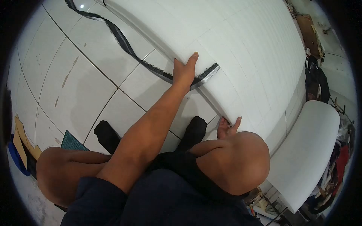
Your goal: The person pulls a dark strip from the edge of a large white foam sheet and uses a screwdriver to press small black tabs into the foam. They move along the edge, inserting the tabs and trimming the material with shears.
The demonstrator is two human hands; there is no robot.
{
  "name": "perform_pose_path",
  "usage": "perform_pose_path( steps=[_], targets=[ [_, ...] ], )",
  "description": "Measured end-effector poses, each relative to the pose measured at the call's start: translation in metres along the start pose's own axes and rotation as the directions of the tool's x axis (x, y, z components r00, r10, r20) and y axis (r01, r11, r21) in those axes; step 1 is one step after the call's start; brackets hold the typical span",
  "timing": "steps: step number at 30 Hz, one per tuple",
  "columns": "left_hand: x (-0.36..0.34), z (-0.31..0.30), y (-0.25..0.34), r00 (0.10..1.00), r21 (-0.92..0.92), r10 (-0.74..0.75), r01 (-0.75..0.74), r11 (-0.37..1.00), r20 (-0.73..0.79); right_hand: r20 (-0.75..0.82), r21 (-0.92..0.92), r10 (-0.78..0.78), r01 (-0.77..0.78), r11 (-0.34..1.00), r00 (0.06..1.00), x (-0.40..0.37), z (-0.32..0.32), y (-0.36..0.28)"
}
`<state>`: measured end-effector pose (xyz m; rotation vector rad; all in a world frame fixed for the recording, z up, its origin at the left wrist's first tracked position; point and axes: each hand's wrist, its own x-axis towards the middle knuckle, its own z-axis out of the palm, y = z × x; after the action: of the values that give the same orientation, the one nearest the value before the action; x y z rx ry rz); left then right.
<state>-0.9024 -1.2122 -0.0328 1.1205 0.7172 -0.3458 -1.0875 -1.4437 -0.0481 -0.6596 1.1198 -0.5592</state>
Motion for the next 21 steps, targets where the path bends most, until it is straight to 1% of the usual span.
perform_pose_path(
  steps=[1,3,4,6,7,9,11,12,13,16,18,21],
  targets=[
    [0.001,-0.003,0.0,0.999,0.037,0.031,-0.031,0.999,0.007,-0.04,-0.048,0.026,-0.028,0.998,0.999,0.003,-0.002,-0.001],
    [0.003,-0.007,0.003,0.999,0.151,0.027,-0.031,0.988,0.027,-0.126,-0.14,0.073,-0.09,0.986,0.989,0.002,-0.007,-0.004],
    [0.003,-0.007,0.004,0.999,0.206,0.023,-0.031,0.978,0.037,-0.159,-0.152,0.09,-0.114,0.982,0.983,0.0,-0.007,-0.006],
    [-0.009,-0.006,0.002,0.985,0.351,0.11,-0.057,0.935,-0.133,-0.225,-0.169,0.122,-0.162,0.972,0.967,-0.006,-0.004,-0.01],
    [-0.012,-0.004,0.004,0.963,0.421,0.166,-0.064,0.905,-0.212,-0.306,-0.104,0.115,-0.153,0.983,0.945,-0.008,0.002,-0.008],
    [-0.006,-0.004,0.0,0.95,0.38,0.184,-0.077,0.922,-0.254,-0.469,0.019,0.116,-0.121,0.992,0.876,-0.013,0.01,0.0],
    [0.003,-0.003,-0.01,0.947,0.31,0.17,-0.08,0.947,-0.274,-0.285,0.108,0.249,-0.228,0.968,0.926,-0.008,0.003,0.003],
    [0.007,-0.002,-0.011,0.95,0.257,0.148,-0.076,0.963,-0.274,-0.187,0.145,0.308,-0.284,0.948,0.933,-0.007,-0.002,0.005],
    [0.009,-0.002,-0.012,0.953,0.203,0.129,-0.073,0.976,-0.275,-0.185,0.09,0.284,-0.272,0.958,0.941,-0.006,-0.004,0.004],
    [0.006,-0.005,0.0,0.977,0.166,-0.046,0.081,0.983,-0.206,-0.169,-0.052,0.235,-0.247,0.968,0.957,0.0,-0.006,-0.001],
    [0.004,-0.004,0.0,0.973,0.188,-0.004,0.048,0.981,-0.229,-0.172,-0.111,0.216,-0.237,0.965,0.961,-0.003,-0.003,-0.006],
    [0.007,-0.003,-0.003,0.973,0.172,0.038,0.001,0.985,-0.226,-0.147,-0.115,0.198,-0.216,0.97,0.969,-0.011,0.004,-0.009]
  ],
)
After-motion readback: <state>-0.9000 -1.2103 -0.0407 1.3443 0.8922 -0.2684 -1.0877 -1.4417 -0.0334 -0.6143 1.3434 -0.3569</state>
